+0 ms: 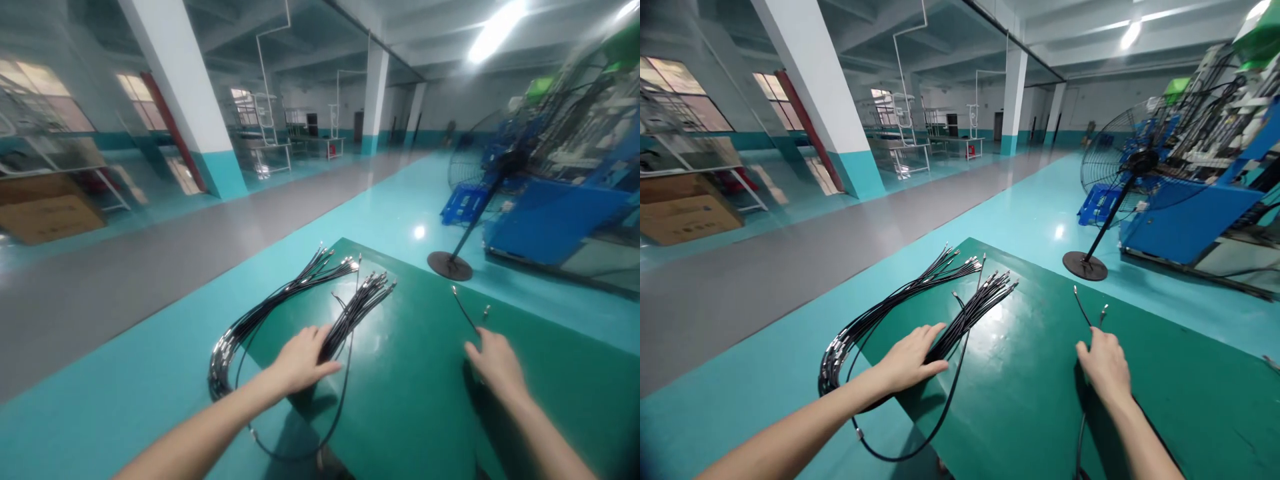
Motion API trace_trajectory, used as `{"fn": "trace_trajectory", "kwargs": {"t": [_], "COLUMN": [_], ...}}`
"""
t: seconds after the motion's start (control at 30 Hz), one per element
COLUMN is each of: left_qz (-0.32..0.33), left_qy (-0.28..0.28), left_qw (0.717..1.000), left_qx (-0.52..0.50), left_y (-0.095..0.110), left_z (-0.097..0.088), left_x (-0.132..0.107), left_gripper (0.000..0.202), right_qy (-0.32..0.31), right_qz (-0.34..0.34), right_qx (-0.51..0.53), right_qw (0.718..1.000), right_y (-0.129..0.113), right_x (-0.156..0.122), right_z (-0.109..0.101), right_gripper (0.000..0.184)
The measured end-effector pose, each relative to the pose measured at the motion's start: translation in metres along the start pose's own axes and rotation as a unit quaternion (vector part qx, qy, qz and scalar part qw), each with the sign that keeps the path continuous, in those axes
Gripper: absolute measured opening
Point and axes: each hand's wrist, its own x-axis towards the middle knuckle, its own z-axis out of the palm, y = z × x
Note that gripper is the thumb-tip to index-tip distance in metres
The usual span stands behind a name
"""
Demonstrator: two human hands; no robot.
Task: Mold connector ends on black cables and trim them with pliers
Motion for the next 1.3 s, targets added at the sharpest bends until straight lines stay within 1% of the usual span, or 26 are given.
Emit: {"fn": "trace_trajectory", "kwargs": {"t": [0.07, 0.1, 0.13, 0.2, 0.27, 0.4, 0.47, 0.5, 0.53, 0.57, 0.63, 0.7, 0.73, 0.77, 0.8, 0.83, 0.9, 0.97, 1.0, 1.03, 1.07, 1.1, 1.13, 1.17, 1.23, 1.3], "left_qz": [-0.030, -0.037, -0.040, -0.039, -0.039, -0.044, -0.041, -0.032, -0.019, 0.002, 0.054, 0.078, 0.080, 0.082, 0.087, 0.096, 0.108, 0.086, 0.063, 0.039, 0.018, 0.004, -0.004, -0.009, -0.020, -0.040], "left_qy": [0.008, 0.006, 0.000, -0.018, -0.034, -0.042, -0.042, -0.037, -0.030, -0.019, -0.015, -0.059, -0.092, -0.137, -0.187, -0.234, -0.314, -0.368, -0.387, -0.398, -0.399, -0.386, -0.366, -0.344, -0.305, -0.272], "left_qw": [0.999, 0.999, 0.999, 0.999, 0.999, 0.998, 0.998, 0.999, 0.999, 1.000, 0.996, 0.987, 0.977, 0.961, 0.938, 0.906, 0.826, 0.743, 0.710, 0.687, 0.678, 0.681, 0.688, 0.696, 0.712, 0.730], "left_qx": [0.009, 0.016, 0.019, 0.011, -0.001, 0.010, 0.016, 0.012, 0.003, -0.016, -0.065, -0.128, -0.172, -0.224, -0.280, -0.339, -0.456, -0.553, -0.585, -0.606, -0.618, -0.623, -0.627, -0.630, -0.632, -0.625], "left_y": [0.023, 0.031, 0.037, 0.042, 0.042, 0.044, 0.050, 0.053, 0.057, 0.060, 0.065, 0.068, 0.070, 0.073, 0.077, 0.081, 0.091, 0.103, 0.109, 0.115, 0.120, 0.125, 0.130, 0.134, 0.141, 0.144], "left_z": [0.011, 0.016, 0.020, 0.026, 0.026, 0.022, 0.024, 0.027, 0.031, 0.037, 0.049, 0.058, 0.059, 0.058, 0.054, 0.050, 0.041, 0.039, 0.042, 0.047, 0.054, 0.062, 0.069, 0.076, 0.085, 0.089], "left_x": [0.029, 0.040, 0.047, 0.055, 0.057, 0.053, 0.042, 0.033, 0.021, 0.007, -0.025, -0.057, -0.071, -0.082, -0.090, -0.096, -0.098, -0.091, -0.086, -0.080, -0.073, -0.067, -0.062, -0.058, -0.055, -0.056], "left_gripper": [0.084, 0.089, 0.090, 0.082, 0.073, 0.068, 0.065, 0.063, 0.062, 0.061, 0.061, 0.060, 0.058, 0.054, 0.050, 0.044, 0.037, 0.038, 0.038, 0.036, 0.031, 0.025, 0.024, 0.026, 0.030, 0.033], "right_qy": [-0.037, -0.059, -0.080, -0.128, -0.179, -0.240, -0.254, -0.255, -0.254, -0.247, -0.216, -0.171, -0.156, -0.152, -0.162, -0.183, -0.242, -0.288, -0.301, -0.308, -0.311, -0.305, -0.288, -0.256, -0.163, -0.081], "right_qz": [-0.021, -0.030, -0.039, -0.049, -0.042, 0.002, 0.042, 0.061, 0.087, 0.118, 0.176, 0.218, 0.228, 0.230, 0.228, 0.218, 0.173, 0.121, 0.107, 0.104, 0.109, 0.120, 0.134, 0.148, 0.175, 0.186], "right_qx": [0.062, 0.096, 0.131, 0.213, 0.317, 0.451, 0.508, 0.530, 0.563, 0.607, 0.698, 0.770, 0.790, 0.799, 0.809, 0.817, 0.820, 0.820, 0.819, 0.817, 0.813, 0.808, 0.805, 0.804, 0.801, 0.788], "right_qw": [0.997, 0.993, 0.987, 0.967, 0.930, 0.859, 0.822, 0.807, 0.781, 0.746, 0.660, 0.575, 0.547, 0.534, 0.516, 0.502, 0.490, 0.479, 0.476, 0.477, 0.481, 0.489, 0.501, 0.516, 0.549, 0.582], "right_y": [-0.020, -0.031, -0.043, -0.064, -0.083, -0.112, -0.119, -0.121, -0.122, -0.122, -0.119, -0.113, -0.109, -0.105, -0.101, -0.097, -0.089, -0.083, -0.081, -0.079, -0.077, -0.076, -0.075, -0.074, -0.071, -0.067], "right_x": [-0.018, -0.029, -0.041, -0.065, -0.087, -0.122, -0.133, -0.137, -0.139, -0.141, -0.142, -0.145, -0.148, -0.153, -0.159, -0.166, -0.181, -0.193, -0.197, -0.199, -0.199, -0.199, -0.198, -0.197, -0.196, -0.196], "right_z": [0.004, 0.007, 0.010, 0.017, 0.025, 0.044, 0.048, 0.049, 0.047, 0.045, 0.035, 0.023, 0.016, 0.010, 0.003, -0.002, -0.011, -0.015, -0.016, -0.017, -0.016, -0.016, -0.016, -0.016, -0.018, -0.020], "right_gripper": [0.047, 0.045, 0.043, 0.038, 0.034, 0.028, 0.030, 0.033, 0.036, 0.037, 0.036, 0.036, 0.037, 0.038, 0.037, 0.034, 0.025, 0.020, 0.020, 0.020, 0.022, 0.025, 0.028, 0.031, 0.035, 0.034]}}
